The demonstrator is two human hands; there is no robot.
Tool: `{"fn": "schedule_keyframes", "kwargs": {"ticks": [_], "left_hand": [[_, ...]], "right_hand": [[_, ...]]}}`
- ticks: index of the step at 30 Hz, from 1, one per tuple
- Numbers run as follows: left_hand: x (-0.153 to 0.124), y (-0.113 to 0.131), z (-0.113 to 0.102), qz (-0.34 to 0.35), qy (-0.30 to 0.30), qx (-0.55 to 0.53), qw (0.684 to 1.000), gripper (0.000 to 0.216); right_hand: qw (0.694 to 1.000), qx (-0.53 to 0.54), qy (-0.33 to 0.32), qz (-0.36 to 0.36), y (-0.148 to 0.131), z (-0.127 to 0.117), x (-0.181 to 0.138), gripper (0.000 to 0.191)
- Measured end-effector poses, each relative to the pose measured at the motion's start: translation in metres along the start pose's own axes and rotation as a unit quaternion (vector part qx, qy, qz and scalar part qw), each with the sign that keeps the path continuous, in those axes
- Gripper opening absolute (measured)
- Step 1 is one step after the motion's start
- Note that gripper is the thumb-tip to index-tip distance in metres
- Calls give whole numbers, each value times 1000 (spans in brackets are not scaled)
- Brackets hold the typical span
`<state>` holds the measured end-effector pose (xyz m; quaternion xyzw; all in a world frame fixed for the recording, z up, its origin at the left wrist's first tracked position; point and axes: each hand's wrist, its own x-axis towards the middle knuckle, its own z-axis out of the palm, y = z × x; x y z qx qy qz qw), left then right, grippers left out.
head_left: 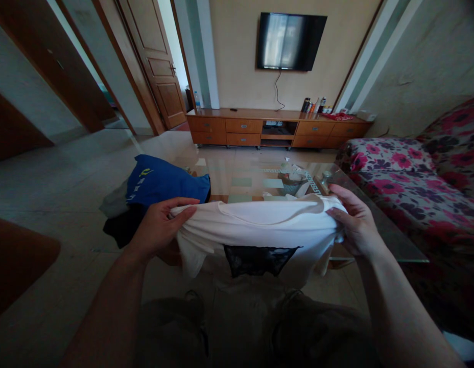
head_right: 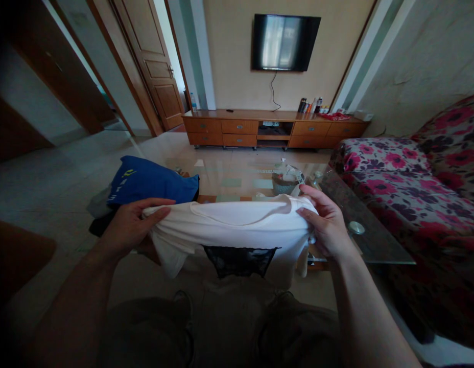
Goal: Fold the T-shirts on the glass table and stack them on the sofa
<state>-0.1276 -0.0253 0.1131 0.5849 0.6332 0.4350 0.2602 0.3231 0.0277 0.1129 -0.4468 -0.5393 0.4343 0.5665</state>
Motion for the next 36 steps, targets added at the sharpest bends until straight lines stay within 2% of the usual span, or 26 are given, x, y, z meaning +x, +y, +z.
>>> {"fn": "schedule_keyframes", "kwargs": {"ticks": [5,8,12,15,18,21,25,28,30,33,36], "left_hand": [[6,-8,7,62,95,138,984,46],[7,-8,9,74,98,194,973,45],[6,-5,9,115,81,233,962,37],[4,0,10,129,110,202,965,31],[1,6,12,110,133,151,973,23],[-1,9,14,112,182,104,971,16],[0,8,16,127,221,18,967,12],[2,5,17,114,221,-26,968,19],[2,3,15,96,223,-30,970,24],[2,4,11,81,207,16,975,26],[0,6,6,85,202,91,971,26]], "right_hand": [[1000,13,-19,-8,-2,-1,-2,78],[1000,8,-8,-2,-6,-2,-4,88],[999,34,-25,6,-9,-1,-4,85],[999,-1,-50,-4,-9,2,-2,74],[993,-97,-58,-20,-5,4,1,57],[978,-192,-78,20,1,1,1,56],[939,-269,-187,102,9,-8,2,42],[925,-272,-243,109,13,-9,3,41],[945,-233,-218,78,14,-7,4,41],[980,-149,-128,33,14,-3,6,41],[993,-98,-64,30,14,-1,8,42]]}}
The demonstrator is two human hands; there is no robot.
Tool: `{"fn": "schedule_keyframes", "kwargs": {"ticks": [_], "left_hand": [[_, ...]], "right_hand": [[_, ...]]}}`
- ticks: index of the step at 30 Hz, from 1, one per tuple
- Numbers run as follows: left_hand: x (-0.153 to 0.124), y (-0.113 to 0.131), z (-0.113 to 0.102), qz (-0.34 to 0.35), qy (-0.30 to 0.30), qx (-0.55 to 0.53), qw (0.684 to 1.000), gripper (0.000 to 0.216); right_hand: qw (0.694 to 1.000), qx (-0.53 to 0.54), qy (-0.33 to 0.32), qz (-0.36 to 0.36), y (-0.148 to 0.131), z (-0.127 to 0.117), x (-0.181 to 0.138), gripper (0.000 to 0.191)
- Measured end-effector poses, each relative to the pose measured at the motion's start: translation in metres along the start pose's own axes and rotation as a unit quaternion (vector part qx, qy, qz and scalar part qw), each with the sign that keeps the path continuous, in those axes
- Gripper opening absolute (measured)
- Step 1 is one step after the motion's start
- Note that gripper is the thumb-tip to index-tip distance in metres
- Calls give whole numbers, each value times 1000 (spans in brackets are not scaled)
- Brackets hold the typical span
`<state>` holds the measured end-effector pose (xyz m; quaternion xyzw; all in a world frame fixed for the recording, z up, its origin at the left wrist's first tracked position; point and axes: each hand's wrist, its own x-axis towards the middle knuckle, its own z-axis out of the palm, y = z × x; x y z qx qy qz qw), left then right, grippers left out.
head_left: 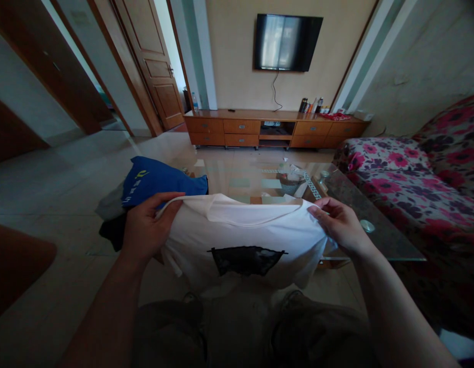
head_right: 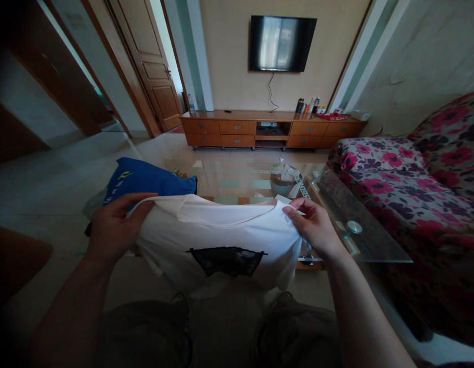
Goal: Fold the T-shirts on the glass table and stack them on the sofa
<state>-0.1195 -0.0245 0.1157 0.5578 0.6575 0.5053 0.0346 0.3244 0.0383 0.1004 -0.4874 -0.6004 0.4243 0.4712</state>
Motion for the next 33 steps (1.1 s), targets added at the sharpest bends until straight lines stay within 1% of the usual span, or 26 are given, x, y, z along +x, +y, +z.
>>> {"fn": "schedule_keyframes", "kwargs": {"ticks": [3,5,9,11,13,16,20,22,27,33], "left_hand": [[0,0,-1,5,25,13,1000,26],[0,-1,0,-2,36,-5,999,28],[-2,-2,4,-28,51,-42,997,31],[-2,-2,5,-34,62,-56,996,31],[-2,-2,4,-37,66,-64,995,31],[0,-4,2,-42,41,-66,996,31],[2,-6,-2,-35,16,-47,998,29],[3,-8,-2,-32,7,-38,999,28],[2,-11,-2,-55,5,-39,998,33],[2,-12,-3,-50,-5,-5,999,35]], "right_hand": [[1000,11,3,2,-1,-1,-1,41],[1000,2,-23,7,-3,-1,-2,43],[995,-60,-83,17,-10,-3,-3,51],[992,-95,-89,-1,-12,-4,-4,50],[991,-111,-75,-26,-11,-5,-3,50],[990,-126,-45,-55,-9,-6,-2,50],[979,-177,-47,-85,0,-8,1,40],[977,-189,-31,-97,5,-8,3,36],[984,-153,33,-88,14,-8,5,38],[983,-161,52,-68,17,-10,6,37]]}}
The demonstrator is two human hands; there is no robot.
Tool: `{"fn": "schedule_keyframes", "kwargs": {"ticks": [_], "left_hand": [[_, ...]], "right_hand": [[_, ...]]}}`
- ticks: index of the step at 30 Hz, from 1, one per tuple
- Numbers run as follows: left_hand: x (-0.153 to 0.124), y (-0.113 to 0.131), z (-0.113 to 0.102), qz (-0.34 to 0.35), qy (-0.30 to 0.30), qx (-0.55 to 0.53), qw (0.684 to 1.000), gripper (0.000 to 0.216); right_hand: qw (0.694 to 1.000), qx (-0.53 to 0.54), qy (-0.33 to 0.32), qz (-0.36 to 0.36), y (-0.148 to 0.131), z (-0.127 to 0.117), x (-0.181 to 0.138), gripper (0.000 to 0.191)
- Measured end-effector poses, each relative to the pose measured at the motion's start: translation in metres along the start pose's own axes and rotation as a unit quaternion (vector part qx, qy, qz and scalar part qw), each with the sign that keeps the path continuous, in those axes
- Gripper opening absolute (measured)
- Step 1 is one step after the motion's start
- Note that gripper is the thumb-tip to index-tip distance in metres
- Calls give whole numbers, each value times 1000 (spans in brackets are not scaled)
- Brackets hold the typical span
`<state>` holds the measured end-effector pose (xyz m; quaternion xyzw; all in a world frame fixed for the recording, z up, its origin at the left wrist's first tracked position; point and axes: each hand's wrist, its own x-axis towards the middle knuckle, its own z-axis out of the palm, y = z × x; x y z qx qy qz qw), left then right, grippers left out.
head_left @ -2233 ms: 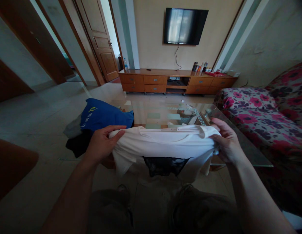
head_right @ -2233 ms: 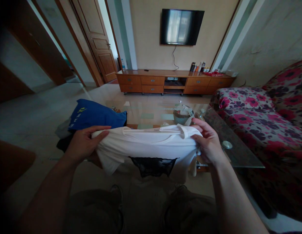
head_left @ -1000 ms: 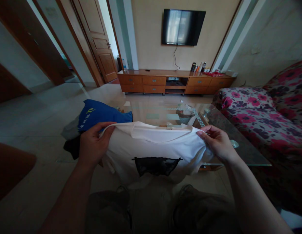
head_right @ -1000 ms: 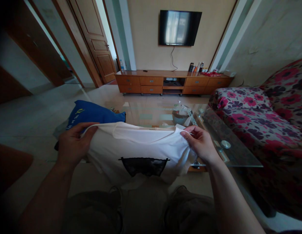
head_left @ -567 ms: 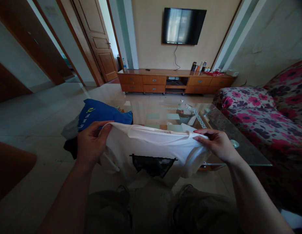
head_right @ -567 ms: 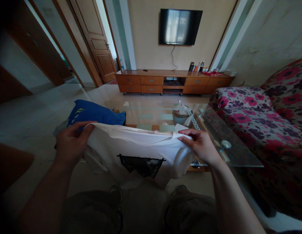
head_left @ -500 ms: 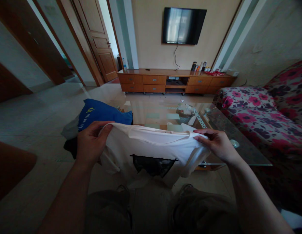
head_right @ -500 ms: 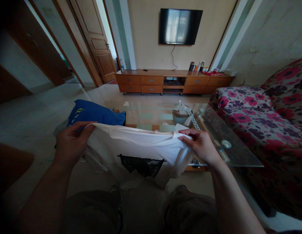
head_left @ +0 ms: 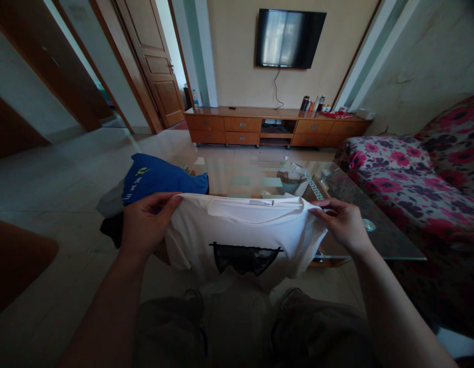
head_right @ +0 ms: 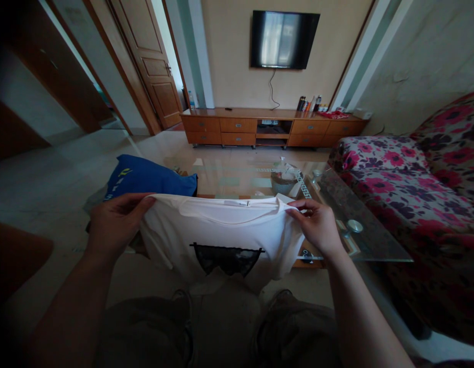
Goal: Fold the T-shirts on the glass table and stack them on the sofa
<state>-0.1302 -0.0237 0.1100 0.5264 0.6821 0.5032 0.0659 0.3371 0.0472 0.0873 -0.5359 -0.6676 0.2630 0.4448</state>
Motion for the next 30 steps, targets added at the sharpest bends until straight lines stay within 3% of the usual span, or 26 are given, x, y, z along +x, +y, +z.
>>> {"fn": "schedule_keyframes", "kwargs": {"ticks": [6,12,16,20,24,27,30], "left_hand": [[2,-1,2,19,-11,16,1000,36],[4,-2,3,55,1,32,998,32],[2,-1,3,59,34,61,996,34],[-1,2,3,104,66,108,986,31],[-1,5,3,161,97,155,970,28],[-2,5,4,149,73,146,975,28],[-3,3,5,122,47,136,982,30]], "right_hand": [[999,35,27,5,1,1,0,35],[999,45,8,4,-3,-2,0,37],[994,-81,32,-70,-4,-6,-1,32],[960,-231,66,-140,-7,-6,-4,30],[942,-291,79,-144,-7,-4,-4,33],[942,-295,88,-135,-4,-3,-3,35],[957,-268,78,-79,-3,-2,-3,39]]}}
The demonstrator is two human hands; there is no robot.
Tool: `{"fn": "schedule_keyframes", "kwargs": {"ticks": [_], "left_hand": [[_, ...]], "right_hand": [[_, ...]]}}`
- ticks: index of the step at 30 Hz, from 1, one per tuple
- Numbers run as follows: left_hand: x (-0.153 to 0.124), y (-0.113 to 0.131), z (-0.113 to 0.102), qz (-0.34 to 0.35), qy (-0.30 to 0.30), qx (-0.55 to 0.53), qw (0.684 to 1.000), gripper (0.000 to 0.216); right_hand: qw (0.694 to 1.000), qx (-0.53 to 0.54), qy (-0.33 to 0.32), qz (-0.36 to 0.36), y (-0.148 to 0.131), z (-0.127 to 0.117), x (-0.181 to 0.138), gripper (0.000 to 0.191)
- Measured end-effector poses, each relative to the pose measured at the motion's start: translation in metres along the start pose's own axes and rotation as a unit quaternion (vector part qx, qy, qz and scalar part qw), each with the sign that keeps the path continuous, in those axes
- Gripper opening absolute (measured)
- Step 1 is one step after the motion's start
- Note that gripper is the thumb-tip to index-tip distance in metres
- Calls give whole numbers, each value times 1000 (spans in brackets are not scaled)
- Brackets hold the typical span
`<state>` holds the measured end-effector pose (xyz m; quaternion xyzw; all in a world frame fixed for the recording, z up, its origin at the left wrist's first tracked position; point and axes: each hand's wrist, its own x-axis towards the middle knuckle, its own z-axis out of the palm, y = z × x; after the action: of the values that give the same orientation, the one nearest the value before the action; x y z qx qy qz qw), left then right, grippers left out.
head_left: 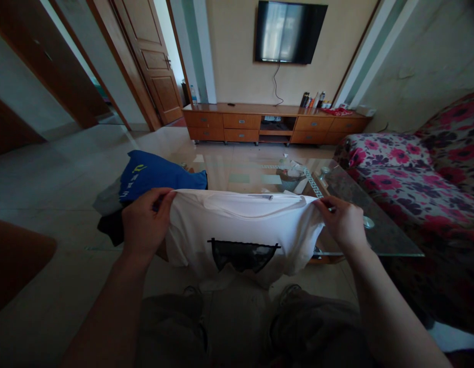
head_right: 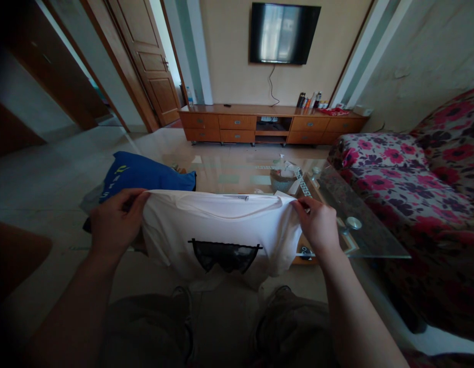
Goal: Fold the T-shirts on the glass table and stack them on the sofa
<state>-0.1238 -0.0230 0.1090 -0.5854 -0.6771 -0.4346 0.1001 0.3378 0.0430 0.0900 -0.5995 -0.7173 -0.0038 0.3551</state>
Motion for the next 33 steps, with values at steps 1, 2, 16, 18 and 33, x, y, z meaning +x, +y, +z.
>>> {"fn": "schedule_keyframes", "kwargs": {"ticks": [1,2,16,18,33], "left_hand": [[0,-1,0,-7,-5,1,1000,30],[0,-1,1,-13,-10,0,1000,30],[7,-22,10,-124,-153,-142,970,30],[8,-16,6,-101,-122,-86,984,31],[20,24,-81,-241,-416,-327,814,46]], "right_hand": [[999,20,-21,26,0,0,0,41],[997,43,-45,53,0,0,0,42],[968,175,-178,25,8,-5,9,47],[960,162,-228,8,6,-14,8,45],[982,-55,-180,19,24,-139,38,32]]}}
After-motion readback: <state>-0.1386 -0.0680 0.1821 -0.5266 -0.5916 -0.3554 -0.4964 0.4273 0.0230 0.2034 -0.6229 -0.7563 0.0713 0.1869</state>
